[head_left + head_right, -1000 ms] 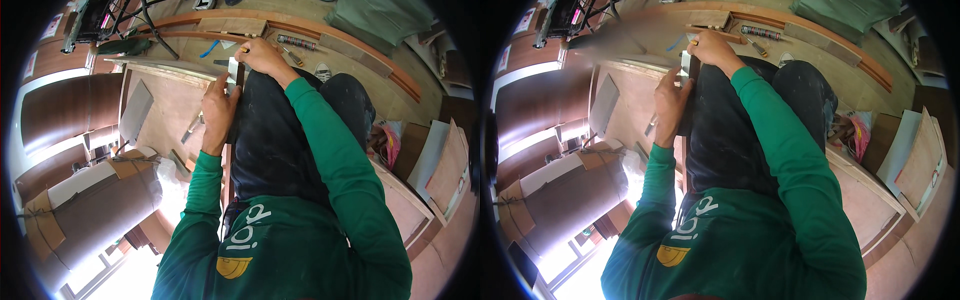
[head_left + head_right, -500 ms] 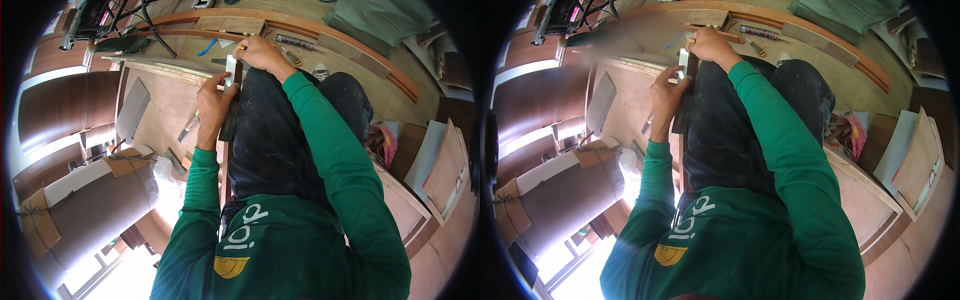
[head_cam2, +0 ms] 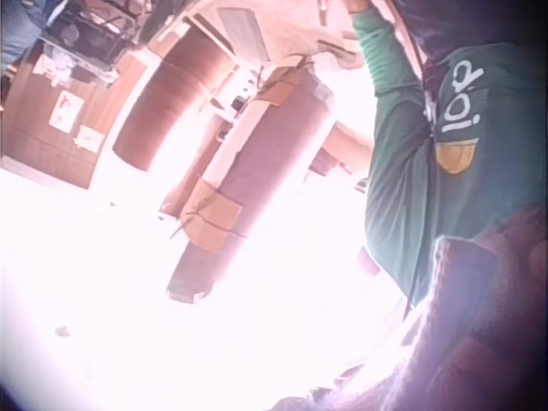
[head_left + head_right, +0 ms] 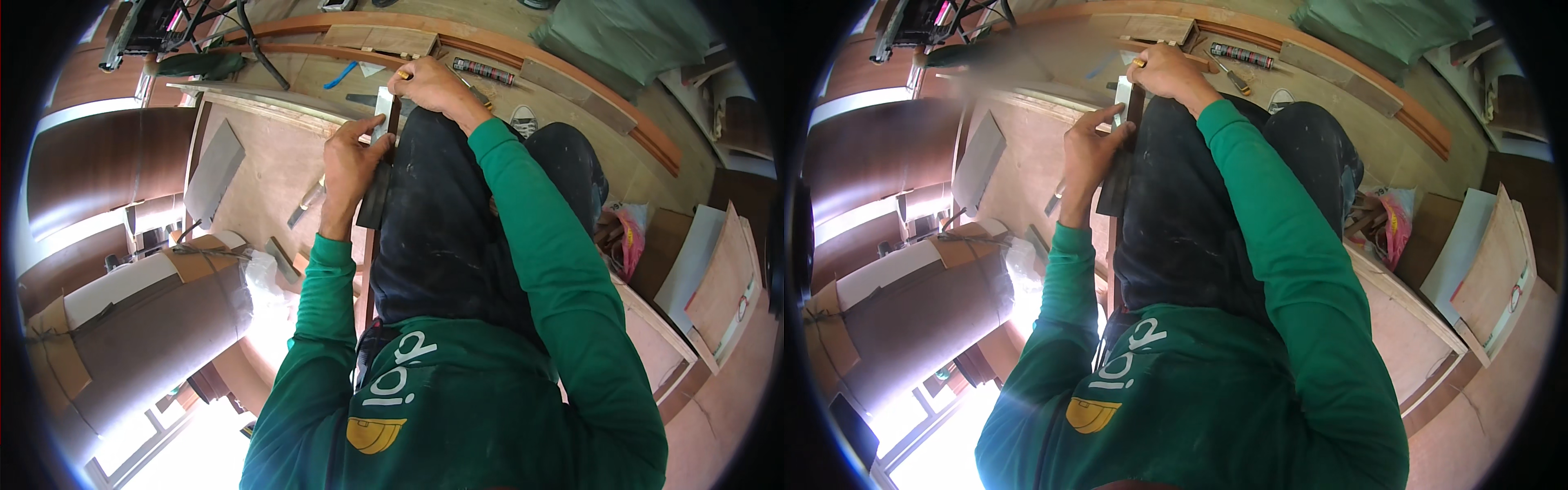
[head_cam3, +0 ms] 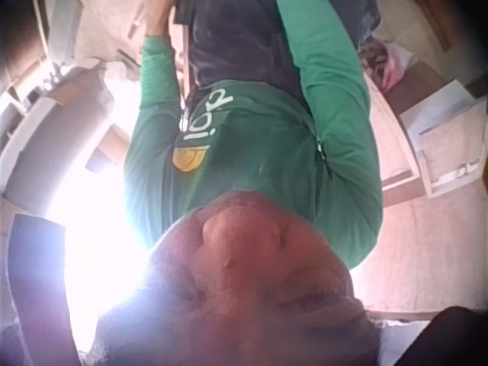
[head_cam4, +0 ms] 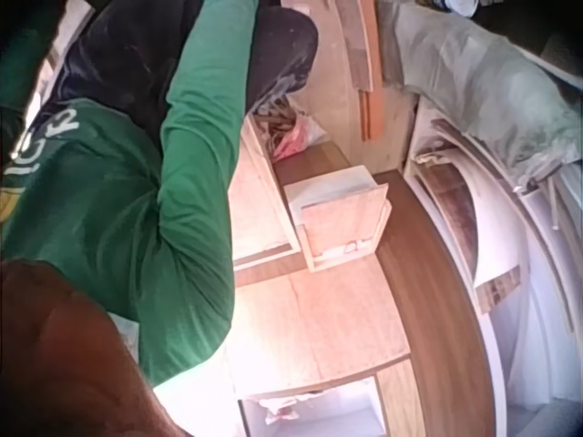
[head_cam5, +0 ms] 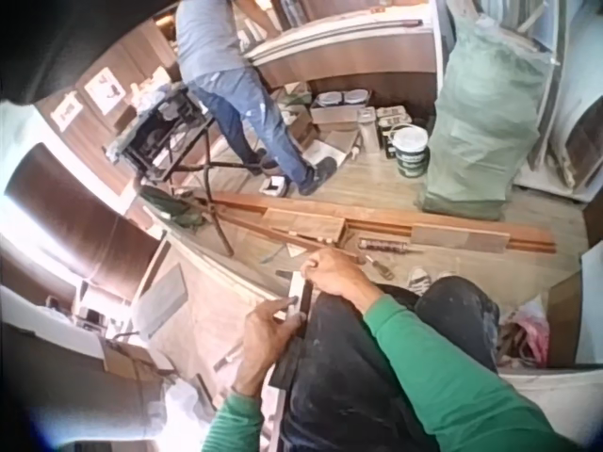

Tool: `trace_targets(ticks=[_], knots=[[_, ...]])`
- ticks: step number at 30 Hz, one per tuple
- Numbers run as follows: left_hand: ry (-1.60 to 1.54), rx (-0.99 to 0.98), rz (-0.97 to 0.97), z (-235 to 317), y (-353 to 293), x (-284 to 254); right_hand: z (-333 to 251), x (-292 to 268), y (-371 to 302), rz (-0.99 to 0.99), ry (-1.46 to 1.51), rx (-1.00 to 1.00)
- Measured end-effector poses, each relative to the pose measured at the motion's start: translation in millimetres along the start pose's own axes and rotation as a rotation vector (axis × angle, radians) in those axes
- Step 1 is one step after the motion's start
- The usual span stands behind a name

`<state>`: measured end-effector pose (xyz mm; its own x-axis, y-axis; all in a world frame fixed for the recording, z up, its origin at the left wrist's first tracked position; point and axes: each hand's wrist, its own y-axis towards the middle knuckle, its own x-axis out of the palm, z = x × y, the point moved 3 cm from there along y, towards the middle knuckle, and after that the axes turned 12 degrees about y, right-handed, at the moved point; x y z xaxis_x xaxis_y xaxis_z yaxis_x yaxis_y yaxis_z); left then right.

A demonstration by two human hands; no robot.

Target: The person uses a square and a pencil to mark lines on a piece of wood, then uses a chisel and their hands to carve out or refine a small section of the wood.

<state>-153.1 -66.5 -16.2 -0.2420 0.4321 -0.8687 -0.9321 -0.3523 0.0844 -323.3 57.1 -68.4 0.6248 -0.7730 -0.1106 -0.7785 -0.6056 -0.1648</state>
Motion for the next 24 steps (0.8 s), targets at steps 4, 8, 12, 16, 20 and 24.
trace_targets(ticks=[4,8,12,16,20,24], knots=[[-0.033,-0.031,-0.021,-2.5,-0.5,-0.8,1.6,3.1,1.6,-0.019,0.019,0.02],[-0.057,-0.051,-0.037,-3.6,1.3,1.7,4.1,1.3,3.7,0.026,0.039,-0.061],[-0.064,-0.062,-0.041,-15.3,-0.6,5.6,-1.5,2.1,0.7,-0.043,0.019,0.043],[-0.097,-0.076,-0.014,-6.4,-1.5,-1.5,0.2,-8.0,-5.3,0.04,0.052,0.048],[-0.11,-0.068,-0.001,-12.0,-1.1,3.5,11.6,-31.4,-23.7,0.284,0.108,0.014],[-0.177,-0.147,-0.054,-9.5,-3.6,0.1,14.0,-49.0,-42.0,0.465,0.304,-0.023]])
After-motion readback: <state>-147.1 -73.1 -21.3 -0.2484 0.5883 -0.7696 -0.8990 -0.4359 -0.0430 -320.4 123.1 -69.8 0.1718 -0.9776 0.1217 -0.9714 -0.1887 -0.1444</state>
